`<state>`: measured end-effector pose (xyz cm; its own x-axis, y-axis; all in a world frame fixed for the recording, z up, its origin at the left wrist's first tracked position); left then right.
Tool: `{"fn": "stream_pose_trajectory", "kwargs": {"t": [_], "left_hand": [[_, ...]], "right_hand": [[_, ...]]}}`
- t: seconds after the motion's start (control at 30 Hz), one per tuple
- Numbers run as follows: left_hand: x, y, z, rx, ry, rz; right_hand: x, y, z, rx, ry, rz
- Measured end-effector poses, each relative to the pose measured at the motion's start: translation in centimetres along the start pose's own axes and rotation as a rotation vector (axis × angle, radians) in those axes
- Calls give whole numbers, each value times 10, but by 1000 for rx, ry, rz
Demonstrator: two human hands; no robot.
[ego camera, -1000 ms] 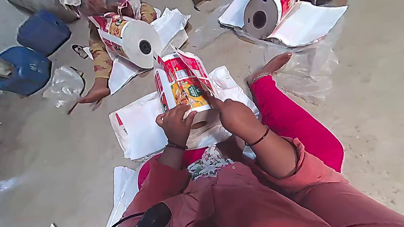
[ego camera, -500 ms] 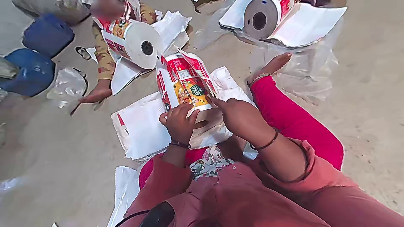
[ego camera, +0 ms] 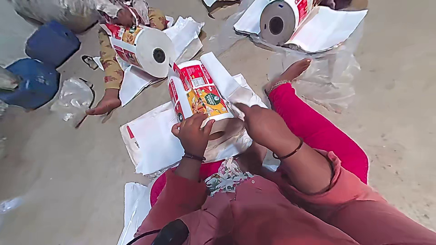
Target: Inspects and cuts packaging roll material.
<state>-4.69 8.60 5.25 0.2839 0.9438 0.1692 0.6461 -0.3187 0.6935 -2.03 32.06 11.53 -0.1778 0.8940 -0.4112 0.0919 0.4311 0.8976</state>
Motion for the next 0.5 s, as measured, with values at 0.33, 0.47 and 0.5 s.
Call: {"fn": "stream_pose_trajectory", "kwargs": {"t": [0.33,0.47,0.5], "left_hand": [[-4,1,1,-26,3,-24],[-6,0,3,-24,-8,-33],[-6,-1,3,-16,-8,-31]], "right_hand": [[50,-58,-77,230,-455,-687],[71,-71,-88,164,-520,-845],[75,-71,-90,113,-504,-906]]}}
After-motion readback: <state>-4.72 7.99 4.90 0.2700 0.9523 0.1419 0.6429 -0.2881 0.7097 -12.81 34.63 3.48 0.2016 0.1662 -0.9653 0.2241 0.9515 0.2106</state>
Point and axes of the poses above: each hand's wrist, its own z-axis away from the middle knuckle, its own y-axis out of the back of the hand, x = y × z, the point moved 1 cm from there along -z, towards the middle knuckle, and after that the axes turned 10 degrees about x, right-handed, at the moved point
